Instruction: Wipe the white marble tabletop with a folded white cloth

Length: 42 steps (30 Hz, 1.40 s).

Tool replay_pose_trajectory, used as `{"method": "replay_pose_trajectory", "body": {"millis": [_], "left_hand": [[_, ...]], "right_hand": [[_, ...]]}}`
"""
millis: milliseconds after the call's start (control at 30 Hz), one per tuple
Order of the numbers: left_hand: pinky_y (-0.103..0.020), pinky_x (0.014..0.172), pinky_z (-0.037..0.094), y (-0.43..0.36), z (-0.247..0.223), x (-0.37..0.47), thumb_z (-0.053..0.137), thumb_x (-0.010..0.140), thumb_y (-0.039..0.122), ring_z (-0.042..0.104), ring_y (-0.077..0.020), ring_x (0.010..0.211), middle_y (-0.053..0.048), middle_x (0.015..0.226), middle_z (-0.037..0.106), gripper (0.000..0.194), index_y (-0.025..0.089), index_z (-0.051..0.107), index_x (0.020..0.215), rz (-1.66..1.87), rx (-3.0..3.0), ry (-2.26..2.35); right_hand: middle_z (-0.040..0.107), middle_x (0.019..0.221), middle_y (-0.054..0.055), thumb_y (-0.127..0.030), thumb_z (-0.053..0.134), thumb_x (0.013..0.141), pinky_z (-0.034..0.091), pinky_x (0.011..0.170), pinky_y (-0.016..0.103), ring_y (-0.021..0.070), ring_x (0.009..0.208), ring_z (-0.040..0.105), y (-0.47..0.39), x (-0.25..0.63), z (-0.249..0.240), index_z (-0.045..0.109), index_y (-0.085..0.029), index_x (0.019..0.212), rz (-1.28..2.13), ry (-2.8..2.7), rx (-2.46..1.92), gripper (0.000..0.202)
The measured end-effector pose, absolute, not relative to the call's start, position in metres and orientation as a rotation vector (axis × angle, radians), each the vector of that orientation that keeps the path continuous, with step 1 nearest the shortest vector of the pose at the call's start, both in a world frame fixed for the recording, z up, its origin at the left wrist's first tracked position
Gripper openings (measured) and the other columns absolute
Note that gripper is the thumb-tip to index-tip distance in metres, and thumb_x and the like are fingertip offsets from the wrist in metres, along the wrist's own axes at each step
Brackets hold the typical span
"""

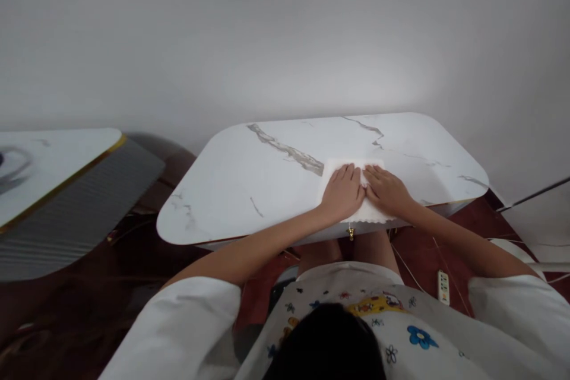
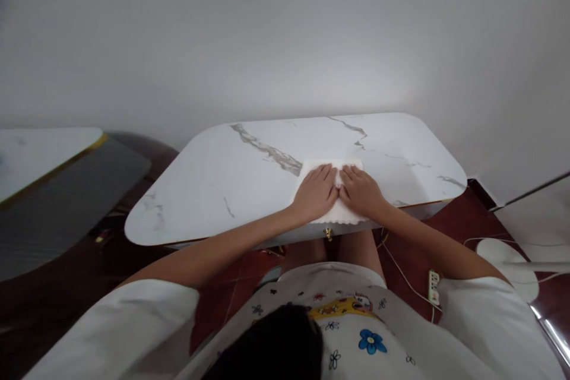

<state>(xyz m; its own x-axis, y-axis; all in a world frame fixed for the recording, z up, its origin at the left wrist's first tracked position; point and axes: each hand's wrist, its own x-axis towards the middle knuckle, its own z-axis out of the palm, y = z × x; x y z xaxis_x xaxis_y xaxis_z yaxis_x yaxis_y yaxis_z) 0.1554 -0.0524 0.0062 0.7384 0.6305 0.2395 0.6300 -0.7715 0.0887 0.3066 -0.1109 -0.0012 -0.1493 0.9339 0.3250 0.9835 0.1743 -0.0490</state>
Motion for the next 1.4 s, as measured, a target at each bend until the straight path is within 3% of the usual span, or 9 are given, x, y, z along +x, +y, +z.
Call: {"method": "replay_pose_trajectory", "body": {"millis": [167, 333, 433, 600, 800, 1100, 1400], "left_hand": [[-0.040, 0.113, 0.032, -0.030, 0.009, 0.198, 0.041, 0.094, 0.026, 0.045, -0.0288, 0.133, -0.018, 0.141, 0.052, 0.043, 0.005, 0.051, 0.131, 0.474, 2.928, 0.981], [-0.040, 0.108, 0.036, 0.024, 0.006, 0.226, 0.043, 0.093, 0.023, 0.052, -0.0286, 0.123, -0.018, 0.127, 0.060, 0.031, 0.009, 0.058, 0.117, 0.564, 2.918, 0.986], [-0.040, 0.106, 0.038, 0.067, 0.004, 0.228, 0.042, 0.093, 0.021, 0.053, -0.0279, 0.119, -0.016, 0.122, 0.062, 0.029, 0.010, 0.058, 0.113, 0.585, 2.924, 1.022], [-0.040, 0.104, 0.039, 0.132, 0.004, 0.223, 0.040, 0.093, 0.022, 0.054, -0.0285, 0.118, -0.016, 0.119, 0.062, 0.029, 0.011, 0.059, 0.112, 0.560, 2.895, 1.172], [-0.047, 0.100, 0.040, 0.171, 0.001, 0.250, 0.036, 0.094, 0.021, 0.053, -0.0341, 0.117, -0.021, 0.121, 0.061, 0.034, 0.008, 0.057, 0.117, 0.599, 2.882, 1.347], [-0.043, 0.105, 0.037, 0.151, 0.002, 0.286, 0.035, 0.095, 0.021, 0.050, -0.0297, 0.124, -0.017, 0.130, 0.058, 0.035, 0.011, 0.055, 0.121, 0.583, 2.970, 0.979], [-0.046, 0.110, 0.034, 0.041, 0.002, 0.220, 0.033, 0.095, 0.024, 0.045, -0.0333, 0.132, -0.023, 0.140, 0.050, 0.045, 0.004, 0.048, 0.133, 0.496, 2.999, 0.892]], "right_hand": [[0.055, 0.140, 0.015, -0.025, 0.038, 0.091, 0.043, 0.107, 0.044, 0.0290, 0.132, 0.050, -0.092, 0.346, 0.000, 0.054, -0.009, 0.136, -0.263, -2.109, -1.949, 0.051], [0.052, 0.143, 0.018, -0.021, 0.034, 0.093, 0.038, 0.112, 0.040, 0.0281, 0.135, 0.046, -0.036, 0.367, 0.004, 0.050, -0.003, 0.139, -0.242, -2.151, -2.016, 0.052], [0.052, 0.144, 0.017, -0.021, 0.034, 0.094, 0.037, 0.111, 0.039, 0.0263, 0.135, 0.046, 0.009, 0.369, 0.003, 0.051, -0.004, 0.138, -0.243, -2.171, -1.989, 0.050], [0.051, 0.146, 0.011, -0.019, 0.037, 0.094, 0.038, 0.110, 0.037, 0.0220, 0.135, 0.045, 0.090, 0.369, 0.000, 0.051, -0.013, 0.138, -0.216, -2.200, -1.871, 0.046], [0.050, 0.147, 0.007, -0.019, 0.036, 0.094, 0.037, 0.111, 0.035, 0.0189, 0.137, 0.044, 0.142, 0.391, 0.003, 0.048, -0.014, 0.141, -0.120, -2.188, -1.837, 0.048], [0.047, 0.149, 0.012, -0.021, 0.032, 0.097, 0.038, 0.111, 0.039, 0.0243, 0.138, 0.041, 0.088, 0.418, 0.000, 0.047, -0.009, 0.140, -0.218, -1.982, -2.106, 0.048], [0.047, 0.148, 0.017, -0.021, 0.033, 0.095, 0.034, 0.113, 0.041, 0.0281, 0.137, 0.042, -0.029, 0.353, 0.007, 0.046, -0.003, 0.141, -0.209, -2.078, -2.080, 0.051]]}}
